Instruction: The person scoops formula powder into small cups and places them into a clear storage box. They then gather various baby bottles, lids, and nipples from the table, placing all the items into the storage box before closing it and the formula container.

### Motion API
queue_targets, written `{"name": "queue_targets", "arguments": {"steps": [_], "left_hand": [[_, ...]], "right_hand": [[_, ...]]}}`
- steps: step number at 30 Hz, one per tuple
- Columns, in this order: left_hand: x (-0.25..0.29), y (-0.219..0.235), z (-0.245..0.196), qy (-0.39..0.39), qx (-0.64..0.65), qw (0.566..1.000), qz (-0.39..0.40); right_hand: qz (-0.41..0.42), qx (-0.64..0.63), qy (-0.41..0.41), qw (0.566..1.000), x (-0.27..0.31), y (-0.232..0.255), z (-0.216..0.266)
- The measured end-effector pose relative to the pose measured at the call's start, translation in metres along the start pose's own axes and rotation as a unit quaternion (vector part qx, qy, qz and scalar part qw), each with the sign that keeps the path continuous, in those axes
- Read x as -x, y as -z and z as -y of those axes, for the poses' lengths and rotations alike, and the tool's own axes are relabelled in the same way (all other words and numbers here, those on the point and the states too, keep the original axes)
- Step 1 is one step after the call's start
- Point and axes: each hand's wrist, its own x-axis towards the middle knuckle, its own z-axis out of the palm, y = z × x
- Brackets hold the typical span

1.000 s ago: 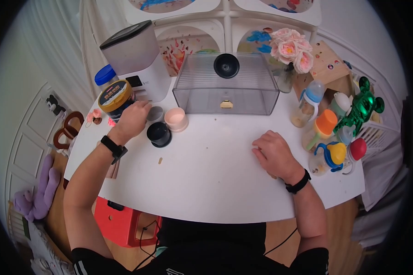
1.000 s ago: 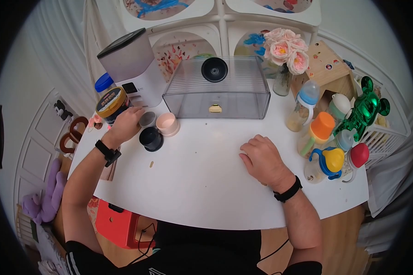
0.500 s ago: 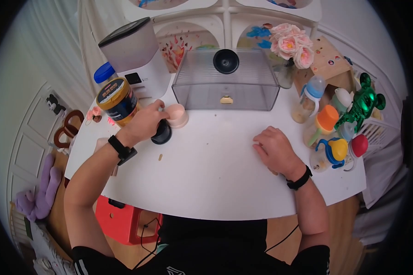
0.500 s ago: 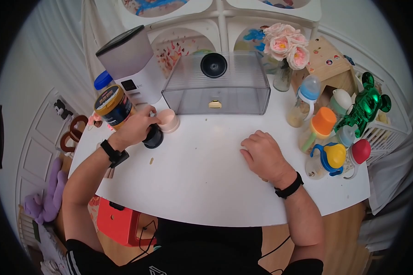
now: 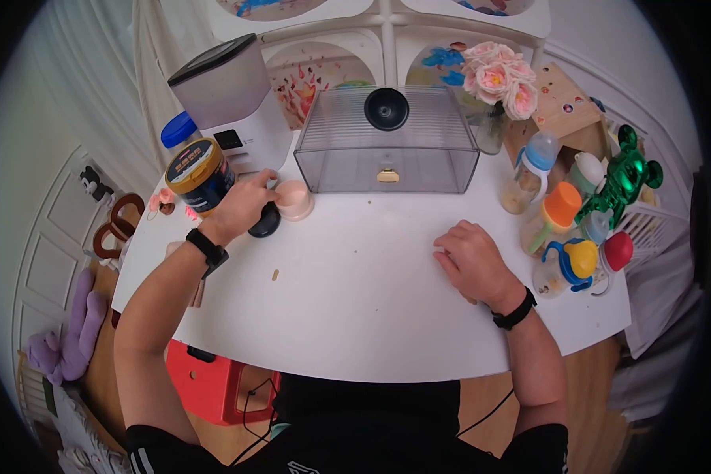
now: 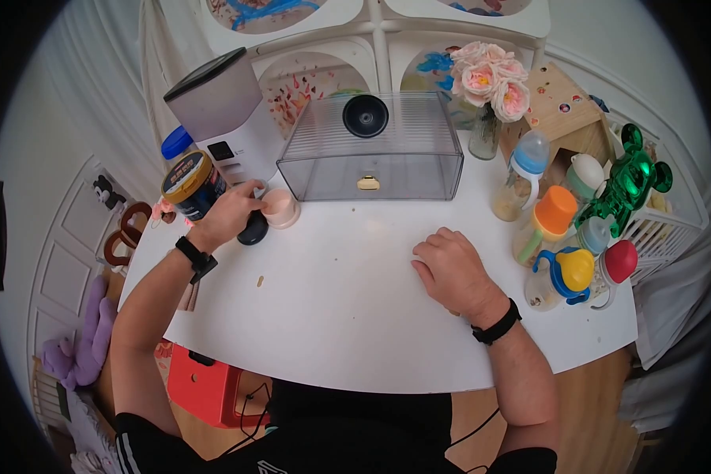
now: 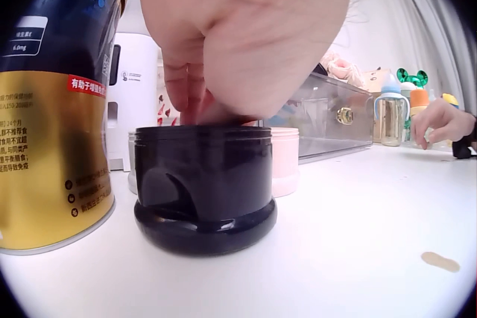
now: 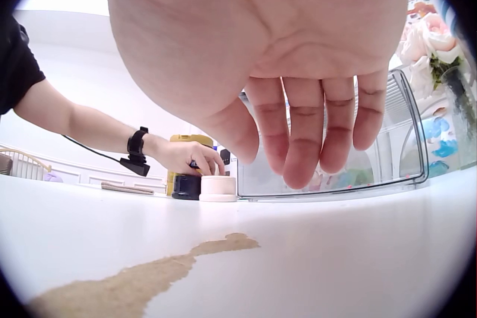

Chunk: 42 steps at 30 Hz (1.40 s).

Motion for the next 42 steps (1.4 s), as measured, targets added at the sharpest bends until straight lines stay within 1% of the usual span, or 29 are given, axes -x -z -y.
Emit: {"name": "queue_targets", "arguments": {"steps": [1, 4, 7, 10, 11, 13, 16, 19, 20, 22, 23, 25, 28, 29, 31, 32, 34, 35, 37, 39, 40, 42], "left_hand": [[0.0, -0.002, 0.002, -0.009, -0.008, 1.0, -0.014], [0.0, 0.006, -0.007, 0.02, 0.045, 0.997, -0.059], [0.005, 0.014, -0.024, 0.025, 0.05, 0.98, -0.191], [0.013, 0.014, -0.043, -0.017, 0.077, 0.987, -0.137], [0.012, 0.012, -0.061, -0.061, 0.081, 0.98, -0.171], [0.006, 0.01, -0.09, -0.122, 0.071, 0.978, -0.151], [-0.007, 0.001, -0.111, -0.175, 0.083, 0.97, -0.146], [-0.02, -0.017, -0.111, -0.169, 0.144, 0.96, -0.173], [-0.023, -0.023, -0.11, -0.148, 0.178, 0.958, -0.167], [-0.026, -0.034, -0.109, -0.111, 0.243, 0.952, -0.148], [-0.025, -0.032, -0.111, -0.12, 0.277, 0.944, -0.132], [-0.019, -0.023, -0.115, -0.139, 0.34, 0.925, -0.096], [-0.015, -0.028, -0.114, -0.211, 0.361, 0.903, -0.103], [-0.014, -0.033, -0.113, -0.22, 0.36, 0.899, -0.117], [-0.016, -0.047, -0.11, -0.236, 0.355, 0.893, -0.144], [-0.019, -0.054, -0.109, -0.239, 0.329, 0.907, -0.113], [-0.024, -0.061, -0.107, -0.239, 0.278, 0.929, -0.049], [-0.022, -0.056, -0.107, -0.24, 0.27, 0.931, -0.046], [-0.017, -0.041, -0.109, -0.243, 0.257, 0.934, -0.04], [-0.019, -0.043, -0.108, -0.237, 0.249, 0.938, -0.054], [-0.02, -0.045, -0.109, -0.229, 0.248, 0.94, -0.056], [-0.022, -0.051, -0.112, -0.222, 0.247, 0.941, -0.056]], "right_hand": [[0.0, 0.0, 0.001, 1.0, 0.0, 0.0, 0.0], [0.007, 0.0, -0.004, 1.0, 0.0, -0.001, -0.001], [0.007, -0.004, -0.001, 1.0, -0.001, 0.001, 0.0], [-0.008, 0.01, 0.005, 1.0, -0.001, 0.002, 0.001], [-0.017, 0.018, 0.011, 1.0, -0.002, 0.003, 0.002], [-0.034, 0.041, 0.024, 0.998, -0.002, 0.005, 0.002], [-0.11, 0.102, 0.042, 0.988, -0.009, 0.009, 0.006], [-0.168, 0.151, 0.029, 0.974, -0.023, 0.018, 0.02], [-0.152, 0.132, -0.007, 0.979, -0.03, 0.026, 0.026], [-0.167, 0.139, -0.002, 0.976, -0.054, 0.041, 0.038], [-0.176, 0.141, -0.001, 0.974, -0.07, 0.047, 0.041], [-0.16, 0.13, -0.013, 0.978, -0.106, 0.053, 0.042], [-0.147, 0.132, -0.011, 0.98, -0.165, 0.048, 0.031], [-0.145, 0.136, -0.006, 0.98, -0.183, 0.042, 0.026], [-0.107, 0.158, -0.086, 0.978, -0.212, 0.026, 0.015], [-0.088, 0.168, -0.125, 0.974, -0.222, 0.02, 0.015], [-0.052, 0.189, -0.175, 0.965, -0.235, 0.015, 0.024], [-0.031, 0.198, -0.2, 0.959, -0.239, 0.011, 0.026], [-0.063, 0.214, -0.159, 0.962, -0.241, 0.0, 0.02], [-0.104, 0.24, -0.115, 0.958, -0.245, -0.004, 0.028], [-0.152, 0.245, -0.05, 0.956, -0.246, -0.004, 0.033], [-0.188, 0.195, 0.068, 0.96, -0.259, -0.002, 0.066]]}}
